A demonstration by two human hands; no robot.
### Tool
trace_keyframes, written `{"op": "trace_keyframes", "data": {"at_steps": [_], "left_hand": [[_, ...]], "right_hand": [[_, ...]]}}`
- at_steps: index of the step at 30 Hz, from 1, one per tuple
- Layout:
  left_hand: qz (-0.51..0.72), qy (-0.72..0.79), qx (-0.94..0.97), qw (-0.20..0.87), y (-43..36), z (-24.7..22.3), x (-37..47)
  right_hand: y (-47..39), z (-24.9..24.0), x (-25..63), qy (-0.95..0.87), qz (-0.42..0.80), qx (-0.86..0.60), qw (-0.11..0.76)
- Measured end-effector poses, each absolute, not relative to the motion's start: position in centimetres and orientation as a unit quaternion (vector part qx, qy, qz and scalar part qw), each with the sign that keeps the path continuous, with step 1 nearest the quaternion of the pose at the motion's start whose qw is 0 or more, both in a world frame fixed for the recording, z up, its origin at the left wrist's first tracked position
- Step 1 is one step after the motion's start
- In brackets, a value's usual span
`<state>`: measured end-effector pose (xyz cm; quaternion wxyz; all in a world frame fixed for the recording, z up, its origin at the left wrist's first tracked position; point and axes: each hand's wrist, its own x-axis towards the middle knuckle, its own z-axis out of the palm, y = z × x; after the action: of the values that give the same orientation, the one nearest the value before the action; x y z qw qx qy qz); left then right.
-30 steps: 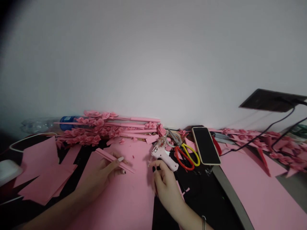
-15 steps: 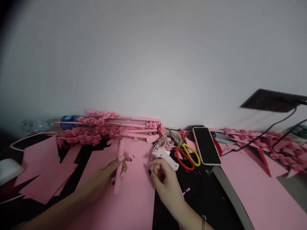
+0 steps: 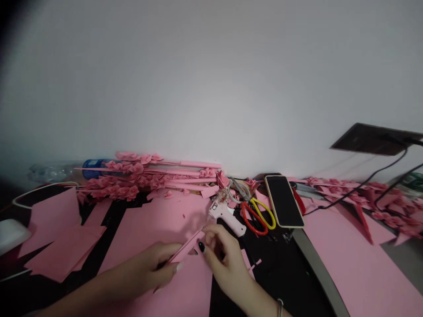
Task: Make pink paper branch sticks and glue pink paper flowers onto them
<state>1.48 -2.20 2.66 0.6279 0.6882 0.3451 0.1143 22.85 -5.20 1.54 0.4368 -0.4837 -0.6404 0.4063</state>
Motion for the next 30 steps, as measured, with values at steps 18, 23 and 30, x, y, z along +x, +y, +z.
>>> {"op": "trace_keyframes", "data": {"at_steps": [18, 23, 30], "left_hand": [[0.088, 0.32, 0.74, 0.586, -2.4, 3.2, 1.6], [0.082, 0.324, 0.742, 0.581, -2.4, 3.1, 1.6], [0.087, 0.315, 0.745, 0.581, -2.3, 3.0, 1.6]], "right_hand": [[-4.2, 2.4, 22.4, -0.534, 0.53, -0.521, 0.404], [-3.9, 2.4, 22.4, -0.521, 0.544, -0.521, 0.402], [-4.2, 2.4, 22.2, -0.517, 0.574, -0.502, 0.389]]}}
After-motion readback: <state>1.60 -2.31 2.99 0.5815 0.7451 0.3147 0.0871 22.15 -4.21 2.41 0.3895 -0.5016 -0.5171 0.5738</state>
